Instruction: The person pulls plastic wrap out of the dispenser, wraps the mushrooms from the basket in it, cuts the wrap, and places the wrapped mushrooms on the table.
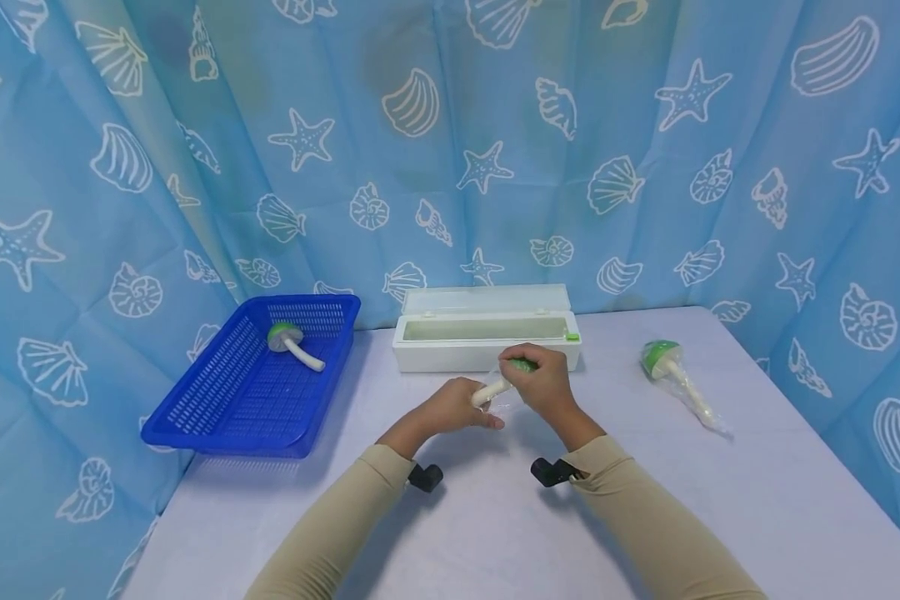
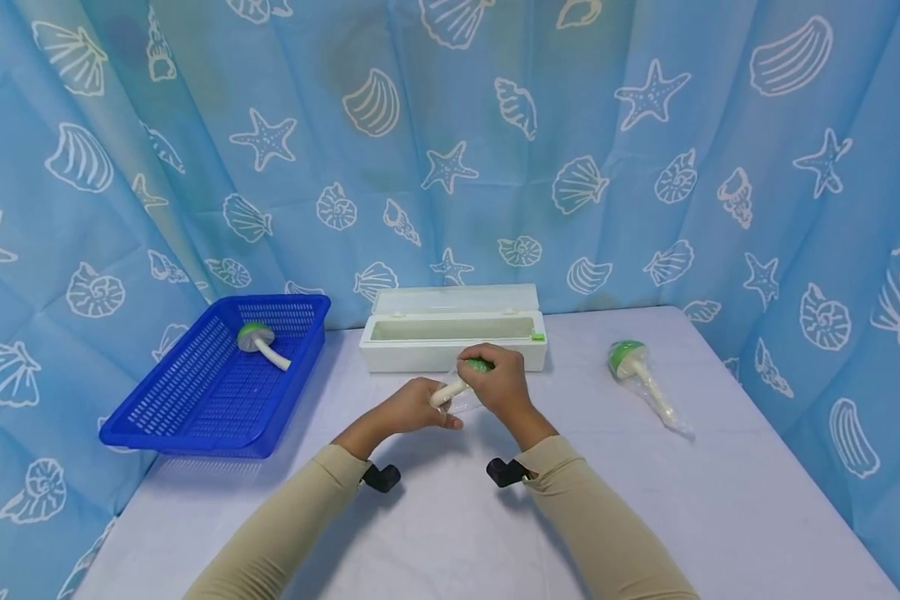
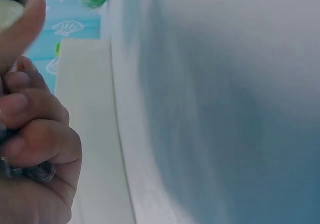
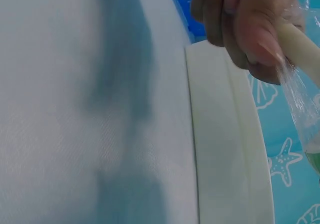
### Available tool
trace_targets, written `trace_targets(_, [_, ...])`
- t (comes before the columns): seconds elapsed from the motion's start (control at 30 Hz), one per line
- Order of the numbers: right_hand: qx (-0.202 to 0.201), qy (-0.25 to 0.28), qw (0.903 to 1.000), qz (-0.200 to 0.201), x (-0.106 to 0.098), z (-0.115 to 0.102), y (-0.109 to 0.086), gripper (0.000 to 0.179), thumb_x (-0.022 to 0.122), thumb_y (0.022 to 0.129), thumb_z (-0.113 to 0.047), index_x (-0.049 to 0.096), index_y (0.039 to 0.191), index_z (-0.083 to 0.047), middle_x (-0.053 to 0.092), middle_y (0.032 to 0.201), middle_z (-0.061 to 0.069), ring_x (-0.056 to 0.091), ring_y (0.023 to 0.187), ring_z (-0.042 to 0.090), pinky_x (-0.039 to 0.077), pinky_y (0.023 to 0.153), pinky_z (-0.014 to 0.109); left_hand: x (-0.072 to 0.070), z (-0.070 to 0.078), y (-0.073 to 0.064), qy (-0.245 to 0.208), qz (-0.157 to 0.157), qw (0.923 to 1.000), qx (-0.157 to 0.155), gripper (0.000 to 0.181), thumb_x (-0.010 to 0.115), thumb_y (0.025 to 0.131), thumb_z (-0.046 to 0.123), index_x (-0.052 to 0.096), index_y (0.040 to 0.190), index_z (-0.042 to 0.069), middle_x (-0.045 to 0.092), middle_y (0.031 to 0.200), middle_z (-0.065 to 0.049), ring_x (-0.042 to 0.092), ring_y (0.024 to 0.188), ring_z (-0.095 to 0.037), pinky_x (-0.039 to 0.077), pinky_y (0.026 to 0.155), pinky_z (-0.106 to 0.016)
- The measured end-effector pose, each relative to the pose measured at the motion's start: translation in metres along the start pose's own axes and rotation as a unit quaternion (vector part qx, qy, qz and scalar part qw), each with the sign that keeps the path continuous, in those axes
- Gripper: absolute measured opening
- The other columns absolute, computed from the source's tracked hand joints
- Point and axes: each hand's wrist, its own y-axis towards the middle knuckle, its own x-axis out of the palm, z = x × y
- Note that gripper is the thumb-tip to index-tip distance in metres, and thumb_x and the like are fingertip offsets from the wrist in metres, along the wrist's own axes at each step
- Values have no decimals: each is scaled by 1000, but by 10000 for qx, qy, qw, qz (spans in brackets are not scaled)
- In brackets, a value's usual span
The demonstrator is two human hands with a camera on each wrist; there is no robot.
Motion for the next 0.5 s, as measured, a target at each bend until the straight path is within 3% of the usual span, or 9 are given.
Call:
trace_targets(0.1, [-72, 35, 10000, -4, 2, 15, 2, 9, 69, 80, 9, 73, 85, 2, 71, 90, 16, 67, 84, 26, 52, 70, 23, -1, 0, -1, 48, -156, 9998, 62, 42, 87, 72, 34, 59, 81, 4, 48, 63, 2, 42, 57, -11, 37, 51, -26])
trace_targets(0.23, [-173, 53, 9998, -59, 4, 39, 6, 10, 71, 81, 7, 75, 85, -1, 72, 92, 13, 67, 85, 26, 54, 69, 24, -3, 1, -1, -159, -385, 9991, 37, 39, 80, 80, 38, 58, 84, 7, 46, 64, 1, 40, 56, -13, 36, 51, -28])
trace_targets(0.4, [-116, 209, 9996, -159, 3, 47, 6, 10, 73, 82, 1, 76, 87, -7, 72, 93, 6, 67, 87, 20, 54, 71, 26, -3, -1, -1, -237, -448, 9987, 62, 28, 71, 88, 39, 61, 85, 13, 50, 61, 0, 43, 54, -13, 37, 50, -28])
trace_targets(0.5, [-5, 342, 9992, -187, 3, 46, 5, 10, 73, 82, 0, 76, 87, -8, 72, 94, 5, 67, 88, 20, 54, 71, 26, -3, -2, -1, -233, -489, 9984, 145, 24, 68, 92, 32, 66, 89, 8, 57, 61, 0, 48, 52, -11, 40, 49, -26])
